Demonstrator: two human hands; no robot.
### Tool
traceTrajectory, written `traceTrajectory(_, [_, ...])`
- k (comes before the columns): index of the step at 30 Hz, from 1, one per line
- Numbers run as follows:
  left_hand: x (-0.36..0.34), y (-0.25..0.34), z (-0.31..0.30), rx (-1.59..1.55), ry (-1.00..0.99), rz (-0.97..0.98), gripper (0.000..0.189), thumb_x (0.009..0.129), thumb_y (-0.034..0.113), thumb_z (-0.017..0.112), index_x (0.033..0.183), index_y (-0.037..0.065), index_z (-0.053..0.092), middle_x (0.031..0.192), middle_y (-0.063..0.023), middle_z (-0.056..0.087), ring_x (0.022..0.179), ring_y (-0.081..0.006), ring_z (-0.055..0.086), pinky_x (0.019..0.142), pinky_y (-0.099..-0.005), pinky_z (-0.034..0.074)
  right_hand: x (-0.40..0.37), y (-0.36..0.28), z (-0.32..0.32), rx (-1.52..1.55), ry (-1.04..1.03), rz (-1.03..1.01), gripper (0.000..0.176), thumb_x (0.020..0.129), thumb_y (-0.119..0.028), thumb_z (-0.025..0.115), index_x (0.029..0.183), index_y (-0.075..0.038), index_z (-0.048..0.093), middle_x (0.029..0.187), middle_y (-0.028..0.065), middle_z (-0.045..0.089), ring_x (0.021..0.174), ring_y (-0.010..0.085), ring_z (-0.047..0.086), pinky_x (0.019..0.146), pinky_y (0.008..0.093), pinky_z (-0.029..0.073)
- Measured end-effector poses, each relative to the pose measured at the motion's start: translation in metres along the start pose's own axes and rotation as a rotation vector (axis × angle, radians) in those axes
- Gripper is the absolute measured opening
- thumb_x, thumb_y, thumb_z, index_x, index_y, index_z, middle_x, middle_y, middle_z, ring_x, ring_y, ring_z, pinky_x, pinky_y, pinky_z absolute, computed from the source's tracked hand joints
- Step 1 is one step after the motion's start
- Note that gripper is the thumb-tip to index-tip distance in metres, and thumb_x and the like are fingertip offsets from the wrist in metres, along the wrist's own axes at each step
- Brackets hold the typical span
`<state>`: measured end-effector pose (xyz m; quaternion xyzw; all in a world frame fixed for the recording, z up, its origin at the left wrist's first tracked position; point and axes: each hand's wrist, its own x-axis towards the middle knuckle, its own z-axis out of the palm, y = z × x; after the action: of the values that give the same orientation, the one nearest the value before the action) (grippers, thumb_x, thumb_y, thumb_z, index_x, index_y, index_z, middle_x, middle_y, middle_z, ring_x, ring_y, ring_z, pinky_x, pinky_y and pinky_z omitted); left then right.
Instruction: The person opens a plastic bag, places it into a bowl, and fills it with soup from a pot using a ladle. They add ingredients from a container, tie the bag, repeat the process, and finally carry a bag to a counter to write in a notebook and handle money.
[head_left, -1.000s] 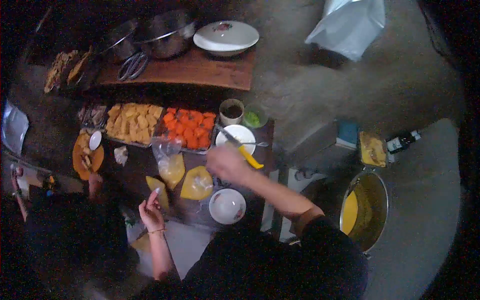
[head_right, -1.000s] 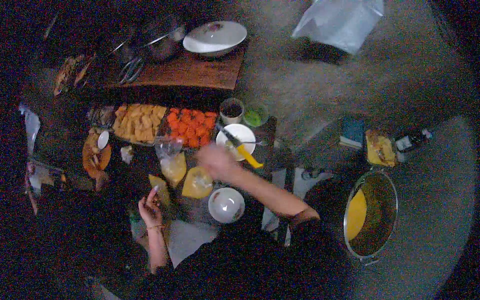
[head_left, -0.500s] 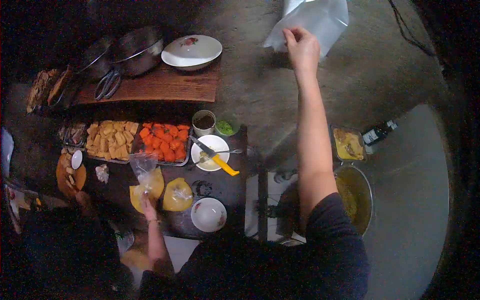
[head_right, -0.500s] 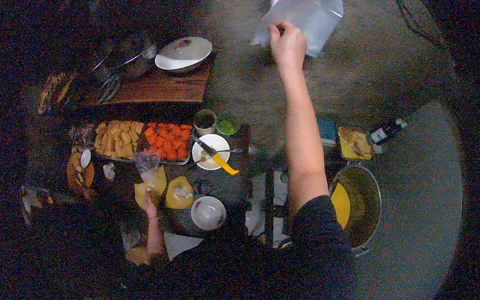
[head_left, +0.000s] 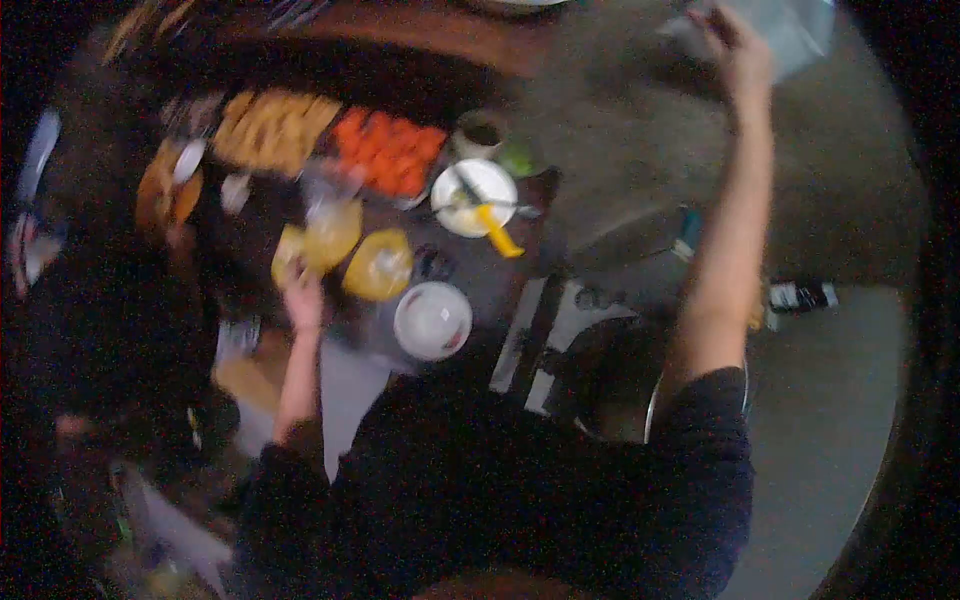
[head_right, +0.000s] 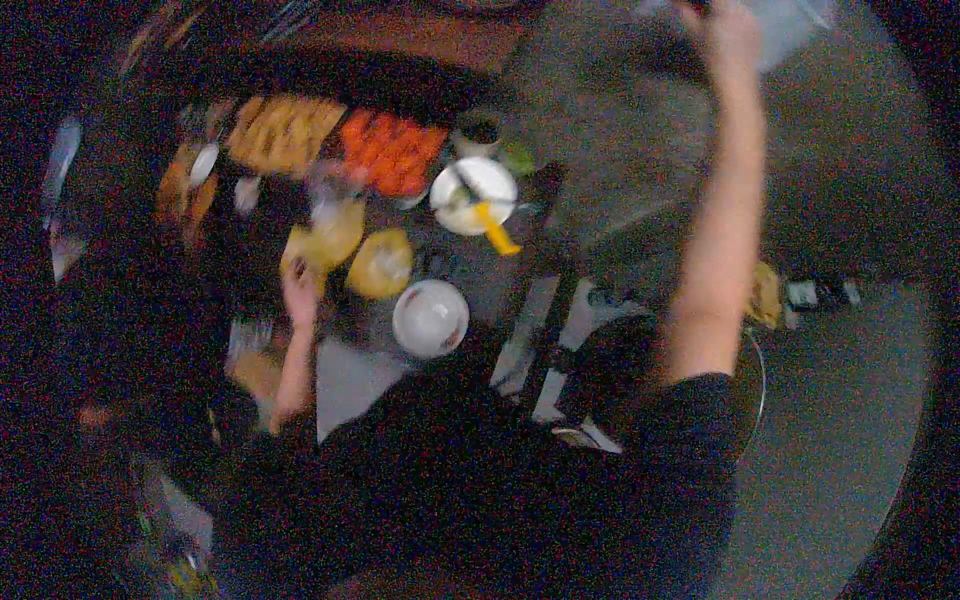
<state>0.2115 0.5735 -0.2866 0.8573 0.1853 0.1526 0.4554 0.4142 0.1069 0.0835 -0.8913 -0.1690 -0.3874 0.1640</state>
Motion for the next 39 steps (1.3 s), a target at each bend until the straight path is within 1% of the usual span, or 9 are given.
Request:
traceTrajectory(4, [-0.04, 0.099, 0.025, -0.235, -0.393, 0.077, 0.034, 0.08, 0.016, 0.055, 0.11, 0.001, 0.049, 0.093, -0.0094, 0.056, 0.088, -0.0129, 0.053, 0.076, -0.0248, 0.042, -0.064, -0.015, 0.054, -0.054, -0.311, -0.337, 0.021, 0.076, -0.009, 0.049, 0.095, -0.008, 0.059, 0.089, 0.014, 0.06, 0.077, 0.0277, 0.059, 0.07, 0.035, 0.047])
traceTrajectory(5, [-0.05, 0.125, 0.036, -0.407, -0.472, 0.104, 0.035, 0.079, 0.016, 0.056, 0.11, 0.001, 0.049, 0.092, -0.0087, 0.057, 0.086, -0.0127, 0.054, 0.074, -0.0249, 0.043, -0.096, -0.073, 0.05, 0.001, -0.673, -0.002, 0.022, 0.079, -0.011, 0.044, 0.093, -0.007, 0.06, 0.086, 0.0156, 0.06, 0.077, 0.0293, 0.059, 0.07, 0.0382, 0.047])
traceTrajectory(9, [-0.078, 0.178, 0.079, -0.977, -0.714, -0.097, 0.033, 0.079, 0.014, 0.055, 0.11, 0.004, 0.05, 0.098, -0.0079, 0.058, 0.091, -0.0142, 0.054, 0.081, -0.026, 0.042, -0.234, -0.136, 0.088, 0.533, -1.363, -0.448, 0.009, 0.069, -0.009, 0.056, 0.077, -0.005, 0.059, 0.074, 0.0121, 0.06, 0.072, 0.0276, 0.059, 0.061, 0.0355, 0.047])
traceTrajectory(15, [-0.07, 0.166, 0.092, -0.754, -0.756, -0.184, 0.023, 0.077, 0.007, 0.06, 0.098, 0.002, 0.052, 0.079, -0.0047, 0.061, 0.071, -0.0106, 0.058, 0.061, -0.0209, 0.045, -0.278, -0.186, 0.067, 0.793, -1.519, -0.4, 0.013, 0.073, -0.018, 0.061, 0.074, -0.007, 0.053, 0.061, 0.0054, 0.051, 0.06, 0.0208, 0.051, 0.055, 0.0317, 0.041])
traceTrajectory(20, [-0.075, 0.161, 0.089, -0.869, -0.641, -0.259, 0.02, 0.076, 0.007, 0.06, 0.094, 0.002, 0.052, 0.081, -0.0036, 0.061, 0.07, -0.0084, 0.058, 0.059, -0.0179, 0.044, -0.269, -0.134, 0.1, 0.753, -0.24, 0.565, 0.025, 0.074, -0.02, 0.063, 0.087, -0.005, 0.049, 0.085, 0.0091, 0.052, 0.077, 0.0198, 0.051, 0.068, 0.0301, 0.042])
traceTrajectory(26, [-0.101, 0.143, 0.064, -0.941, -0.672, -0.261, 0.027, 0.081, 0.019, 0.054, 0.103, 0.003, 0.05, 0.097, -0.003, 0.058, 0.09, -0.0064, 0.053, 0.068, -0.0162, 0.039, -0.285, -0.161, 0.128, 0.902, -0.609, 0.784, 0.018, 0.081, -0.017, 0.056, 0.089, -0.001, 0.055, 0.075, -0.0008, 0.054, 0.068, 0.0055, 0.05, 0.059, 0.019, 0.041])
traceTrajectory(29, [-0.102, 0.106, 0.035, -1.047, -0.846, -0.374, 0.047, 0.083, 0.034, 0.051, 0.118, 0.004, 0.041, 0.113, -0.0063, 0.051, 0.102, -0.0112, 0.048, 0.079, -0.0237, 0.04, -0.281, -0.159, 0.128, 1.041, -0.491, 0.614, 0.016, 0.082, -0.017, 0.055, 0.085, -0.001, 0.056, 0.071, -0.0035, 0.052, 0.067, 0.0046, 0.047, 0.059, 0.0186, 0.039])
traceTrajectory(34, [-0.098, 0.057, 0.029, -1.707, -0.934, -0.537, 0.073, 0.081, 0.054, 0.038, 0.131, 0.004, 0.02, 0.129, -0.0092, 0.035, 0.111, -0.0218, 0.043, 0.095, -0.0385, 0.032, -0.272, -0.154, 0.123, 1.174, -1.074, 0.329, 0.015, 0.082, -0.016, 0.055, 0.082, -0.001, 0.056, 0.072, -0.0019, 0.054, 0.069, 0.0037, 0.047, 0.062, 0.0199, 0.038])
traceTrajectory(39, [-0.06, 0.083, 0.054, -0.77, -1.033, -0.273, 0.043, 0.082, 0.041, 0.047, 0.107, 0.006, 0.049, 0.103, -0.0041, 0.054, 0.092, -0.0117, 0.05, 0.08, -0.0261, 0.04, -0.276, -0.141, 0.127, 1.009, -1.013, 0.14, 0.015, 0.081, -0.016, 0.055, 0.082, -0.001, 0.056, 0.071, -0.0002, 0.054, 0.068, 0.0074, 0.048, 0.063, 0.0242, 0.04])
